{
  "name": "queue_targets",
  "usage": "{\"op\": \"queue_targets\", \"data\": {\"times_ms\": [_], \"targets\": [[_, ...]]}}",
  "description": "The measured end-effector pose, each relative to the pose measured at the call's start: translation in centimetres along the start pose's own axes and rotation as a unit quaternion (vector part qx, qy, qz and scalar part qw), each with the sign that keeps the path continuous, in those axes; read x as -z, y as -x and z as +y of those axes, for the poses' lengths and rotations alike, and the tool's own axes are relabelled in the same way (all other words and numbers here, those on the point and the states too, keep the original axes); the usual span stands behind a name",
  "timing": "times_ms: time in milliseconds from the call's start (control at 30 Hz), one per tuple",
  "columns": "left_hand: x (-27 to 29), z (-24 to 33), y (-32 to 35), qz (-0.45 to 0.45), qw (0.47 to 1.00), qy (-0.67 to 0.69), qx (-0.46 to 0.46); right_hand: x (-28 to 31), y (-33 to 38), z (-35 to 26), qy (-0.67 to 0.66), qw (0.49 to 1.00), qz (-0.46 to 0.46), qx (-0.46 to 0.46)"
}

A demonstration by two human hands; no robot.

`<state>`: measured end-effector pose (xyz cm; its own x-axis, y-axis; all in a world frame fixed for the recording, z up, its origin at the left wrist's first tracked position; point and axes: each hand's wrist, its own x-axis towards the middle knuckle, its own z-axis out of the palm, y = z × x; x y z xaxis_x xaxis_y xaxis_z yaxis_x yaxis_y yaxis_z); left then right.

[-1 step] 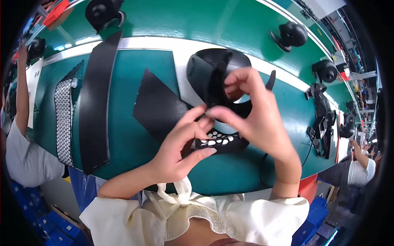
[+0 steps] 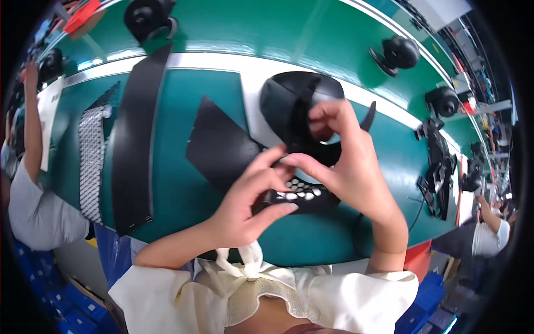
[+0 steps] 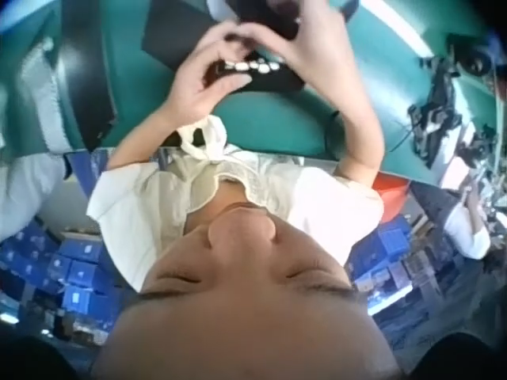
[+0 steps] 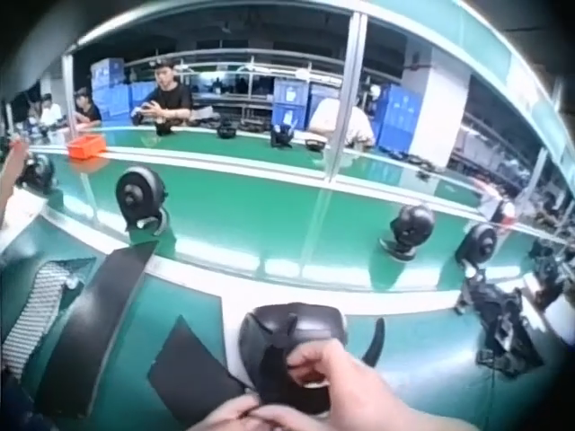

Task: Assemble internal padding and components into a spherical plastic housing on an assembly line.

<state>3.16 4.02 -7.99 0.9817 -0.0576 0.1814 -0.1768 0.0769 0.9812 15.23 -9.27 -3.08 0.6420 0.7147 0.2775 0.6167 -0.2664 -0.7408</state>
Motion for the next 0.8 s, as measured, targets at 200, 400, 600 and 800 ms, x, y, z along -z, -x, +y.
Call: {"op": "queue_targets", "data": {"times_ms": [200, 400, 600, 800], "targets": [[-1.3, -1.9, 0.5, 0.028, 0.989, 0.143, -0.014, -0.3, 0.6, -0.9, 0.036, 0.998, 0.014, -0.046], [-0.2, -0.8, 0.5, 0.038, 0.988, 0.141, -0.043, 2.0, 2.6, -0.2, 0.210, 0.946, 0.247, 0.015], [-1.4, -3.0, 0.2, 0.043, 0.996, 0.023, -0.069, 2.8, 3.2, 4.2, -0.291, 0.935, -0.016, -0.202], [0.5, -3.1, 1.8, 0.095, 0.993, 0.062, -0.015, 0.5, -0.8, 2.5, -0.048, 0.997, 0.028, 0.044]]}}
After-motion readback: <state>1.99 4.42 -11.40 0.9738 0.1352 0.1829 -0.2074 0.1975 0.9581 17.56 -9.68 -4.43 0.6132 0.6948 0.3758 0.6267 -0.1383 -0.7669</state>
